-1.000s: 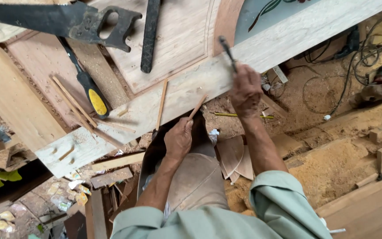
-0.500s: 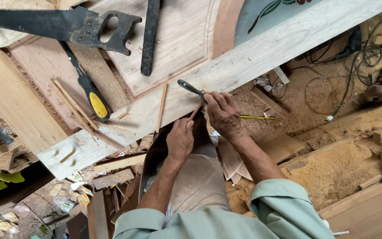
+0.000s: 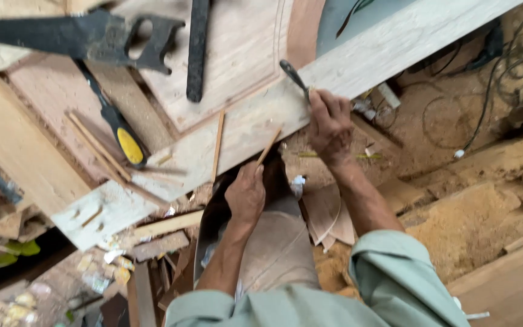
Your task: The person uses a hand saw to cut a thin wooden strip, then switches to a chisel to carve and smooth the edge of a larger wooden panel with a floral design. The person repeatedly scrapes and refines the wood surface while seated on the workbench.
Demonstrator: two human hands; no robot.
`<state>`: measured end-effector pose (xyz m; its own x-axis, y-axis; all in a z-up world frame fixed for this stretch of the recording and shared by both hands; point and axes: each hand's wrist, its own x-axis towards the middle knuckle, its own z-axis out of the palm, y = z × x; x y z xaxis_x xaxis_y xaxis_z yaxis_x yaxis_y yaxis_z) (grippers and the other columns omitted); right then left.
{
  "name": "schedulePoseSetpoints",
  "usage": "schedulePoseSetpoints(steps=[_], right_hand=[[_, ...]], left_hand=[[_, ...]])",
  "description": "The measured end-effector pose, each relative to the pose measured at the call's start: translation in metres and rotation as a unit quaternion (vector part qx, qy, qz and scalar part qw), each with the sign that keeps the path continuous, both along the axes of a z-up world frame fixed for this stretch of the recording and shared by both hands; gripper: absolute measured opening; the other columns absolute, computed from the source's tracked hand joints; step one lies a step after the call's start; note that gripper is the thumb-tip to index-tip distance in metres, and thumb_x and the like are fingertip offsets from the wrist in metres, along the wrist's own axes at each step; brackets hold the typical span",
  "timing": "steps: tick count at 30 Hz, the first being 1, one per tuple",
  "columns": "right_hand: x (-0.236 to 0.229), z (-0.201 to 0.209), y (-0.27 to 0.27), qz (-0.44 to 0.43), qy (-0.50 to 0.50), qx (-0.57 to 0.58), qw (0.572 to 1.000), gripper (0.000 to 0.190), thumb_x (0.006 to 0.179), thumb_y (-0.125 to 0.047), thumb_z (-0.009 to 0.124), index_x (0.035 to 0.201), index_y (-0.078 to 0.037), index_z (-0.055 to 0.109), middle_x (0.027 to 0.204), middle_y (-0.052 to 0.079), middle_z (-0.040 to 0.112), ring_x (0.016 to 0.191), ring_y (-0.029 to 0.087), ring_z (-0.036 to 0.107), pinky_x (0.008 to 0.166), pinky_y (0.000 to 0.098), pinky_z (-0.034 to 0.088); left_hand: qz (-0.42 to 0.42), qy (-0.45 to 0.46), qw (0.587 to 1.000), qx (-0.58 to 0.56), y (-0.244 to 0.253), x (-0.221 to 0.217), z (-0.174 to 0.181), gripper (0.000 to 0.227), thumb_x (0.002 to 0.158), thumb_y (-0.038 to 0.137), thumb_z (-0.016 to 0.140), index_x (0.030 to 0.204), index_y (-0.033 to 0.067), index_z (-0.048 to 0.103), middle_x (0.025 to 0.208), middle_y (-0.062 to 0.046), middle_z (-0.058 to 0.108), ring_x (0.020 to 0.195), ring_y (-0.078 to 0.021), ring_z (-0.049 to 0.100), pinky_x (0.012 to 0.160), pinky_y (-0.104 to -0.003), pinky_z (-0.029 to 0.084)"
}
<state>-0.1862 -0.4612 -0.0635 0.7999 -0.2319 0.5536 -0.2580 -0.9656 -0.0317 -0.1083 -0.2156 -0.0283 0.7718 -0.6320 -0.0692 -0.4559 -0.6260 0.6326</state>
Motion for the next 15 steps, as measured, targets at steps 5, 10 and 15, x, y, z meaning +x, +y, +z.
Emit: schedulePoseSetpoints(steps=[5,10,15], right_hand=[[0.005,0.022,0.081,0.07,-0.02,0.123,0.99,0.023,0.096,-0.014,0.064,0.113,-0.016,0.078,0.108,0.016,0.071,0.09,0.034,0.069,0.076,0.0408,0.061],[0.014,0.022,-0.031,-0.076,0.003,0.074,0.994,0.027,0.102,-0.009,0.058,0.124,-0.006,0.074,0.121,0.018,0.063,0.091,0.027,0.063,0.073,0.0348,0.062],[0.011,0.026,0.026,-0.052,-0.032,0.148,0.987,0.023,0.099,-0.014,0.06,0.114,-0.006,0.076,0.105,0.012,0.061,0.085,0.03,0.067,0.066,0.0403,0.059]], left_hand=[[-0.001,0.033,0.999,0.019,0.001,-0.002,-0.013,0.031,0.109,0.04,0.051,0.092,0.0179,0.063,0.069,0.002,0.055,0.066,-0.0192,0.066,0.056,-0.03,0.054],[0.011,0.018,0.999,-0.025,-0.001,0.0,-0.014,0.031,0.11,0.043,0.05,0.099,0.0198,0.067,0.071,0.002,0.059,0.066,-0.0214,0.067,0.056,-0.032,0.055],[0.009,-0.022,1.0,0.019,0.004,-0.004,0.012,0.03,0.11,0.044,0.047,0.103,0.0243,0.068,0.073,0.006,0.057,0.067,-0.013,0.066,0.058,-0.022,0.054]])
